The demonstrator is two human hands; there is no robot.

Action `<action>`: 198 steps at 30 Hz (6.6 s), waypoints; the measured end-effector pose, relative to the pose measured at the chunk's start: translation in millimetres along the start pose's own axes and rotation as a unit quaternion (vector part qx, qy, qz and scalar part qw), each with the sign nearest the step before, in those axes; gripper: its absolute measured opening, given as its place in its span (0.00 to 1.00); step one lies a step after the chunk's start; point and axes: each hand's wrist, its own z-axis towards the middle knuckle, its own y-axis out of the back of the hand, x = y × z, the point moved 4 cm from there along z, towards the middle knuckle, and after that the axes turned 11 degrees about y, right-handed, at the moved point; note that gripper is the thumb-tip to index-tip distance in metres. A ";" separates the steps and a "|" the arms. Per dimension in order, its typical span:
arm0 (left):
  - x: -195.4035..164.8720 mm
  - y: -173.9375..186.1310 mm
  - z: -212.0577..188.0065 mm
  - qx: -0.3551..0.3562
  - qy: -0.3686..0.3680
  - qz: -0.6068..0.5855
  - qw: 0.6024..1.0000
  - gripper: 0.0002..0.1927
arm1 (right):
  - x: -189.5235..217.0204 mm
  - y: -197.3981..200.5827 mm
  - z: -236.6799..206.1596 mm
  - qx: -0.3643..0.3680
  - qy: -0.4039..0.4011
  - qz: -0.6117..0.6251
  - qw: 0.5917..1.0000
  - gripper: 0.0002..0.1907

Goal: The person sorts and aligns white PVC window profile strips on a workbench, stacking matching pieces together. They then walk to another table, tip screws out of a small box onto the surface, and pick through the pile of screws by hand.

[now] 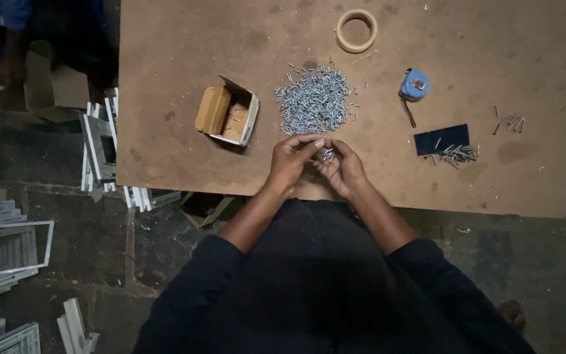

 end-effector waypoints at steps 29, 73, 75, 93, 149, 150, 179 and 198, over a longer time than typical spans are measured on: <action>59.6 108.5 -53.7 -0.094 0.080 0.154 0.980 0.23 | -46.2 -146.4 45.7 0.127 -0.017 -0.231 0.965 0.17; 34.9 30.1 13.2 0.019 -0.009 0.431 0.902 0.15 | -1.9 55.8 -21.6 -0.093 -0.044 -0.107 0.989 0.16; 29.4 22.0 10.7 0.011 -0.075 0.471 0.879 0.16 | -1.4 63.1 -11.8 -0.081 -0.040 -0.080 0.993 0.17; 87.7 6.4 40.5 0.079 -0.271 0.701 0.655 0.05 | -2.1 116.7 -25.7 -0.111 0.013 -0.060 0.992 0.17; 8.6 35.5 25.5 -0.052 -0.127 0.661 0.737 0.18 | 15.7 92.2 13.2 -0.071 0.021 -0.081 0.994 0.20; 17.2 40.1 30.4 -0.051 -0.107 0.657 0.745 0.14 | 14.5 93.7 9.6 -0.072 0.018 -0.079 0.994 0.21; 37.3 53.9 79.7 -0.055 -0.032 0.334 0.940 0.17 | 13.0 70.4 -7.2 -0.074 0.006 -0.071 0.995 0.20; 39.3 60.6 17.3 -0.048 -0.198 0.590 0.781 0.10 | 10.2 85.2 5.5 -0.072 0.014 -0.076 0.994 0.19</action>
